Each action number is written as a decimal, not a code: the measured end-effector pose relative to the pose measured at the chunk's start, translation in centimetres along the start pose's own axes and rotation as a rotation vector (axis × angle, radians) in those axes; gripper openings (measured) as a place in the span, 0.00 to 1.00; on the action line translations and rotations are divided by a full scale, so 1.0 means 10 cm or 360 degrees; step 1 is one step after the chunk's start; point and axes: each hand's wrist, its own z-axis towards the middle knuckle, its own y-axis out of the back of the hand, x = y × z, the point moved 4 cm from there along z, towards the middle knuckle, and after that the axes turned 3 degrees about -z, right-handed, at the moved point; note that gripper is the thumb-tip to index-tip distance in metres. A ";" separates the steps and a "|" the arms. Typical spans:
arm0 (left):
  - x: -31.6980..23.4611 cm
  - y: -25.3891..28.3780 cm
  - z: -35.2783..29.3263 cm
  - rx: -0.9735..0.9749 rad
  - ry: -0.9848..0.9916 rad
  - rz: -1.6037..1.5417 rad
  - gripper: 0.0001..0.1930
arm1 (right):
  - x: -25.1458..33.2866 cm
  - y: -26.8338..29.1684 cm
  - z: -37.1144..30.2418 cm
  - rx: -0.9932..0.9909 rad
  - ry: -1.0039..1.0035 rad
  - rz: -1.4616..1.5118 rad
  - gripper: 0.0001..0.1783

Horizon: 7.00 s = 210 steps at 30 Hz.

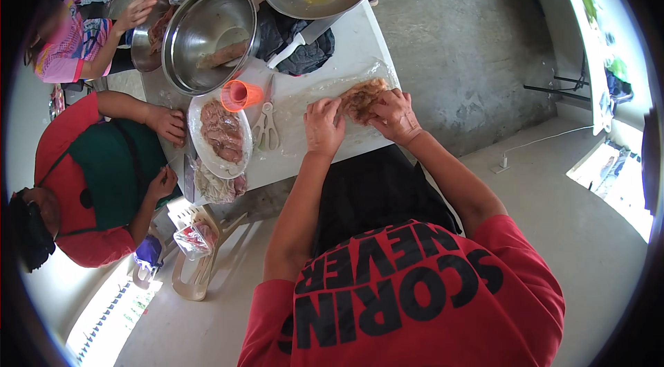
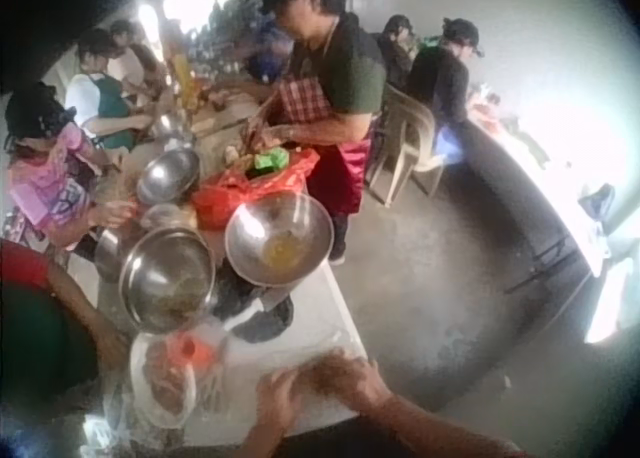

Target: The person scoops ground meat from a metal bowl and places it onto a sheet of plastic wrap on a table. They flatten and shape the meat by hand, pressing it into a uniform layer. The person works alongside others in a group setting, handling the meat and plastic wrap repeatedly.

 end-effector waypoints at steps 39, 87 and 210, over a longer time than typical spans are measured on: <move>0.28 0.00 0.20 0.0234 0.0052 0.0054 0.09 | 0.59 -0.20 -0.31 -0.0315 -0.0516 -0.0220 0.20; -0.28 0.18 0.10 0.0768 -0.0952 0.0214 0.18 | 0.92 -0.48 -0.58 -0.0669 -0.1218 -0.0254 0.21; 0.07 0.43 0.86 0.1557 -0.0538 0.0155 0.08 | 1.41 -0.56 -0.75 -0.0546 -0.1125 0.1064 0.05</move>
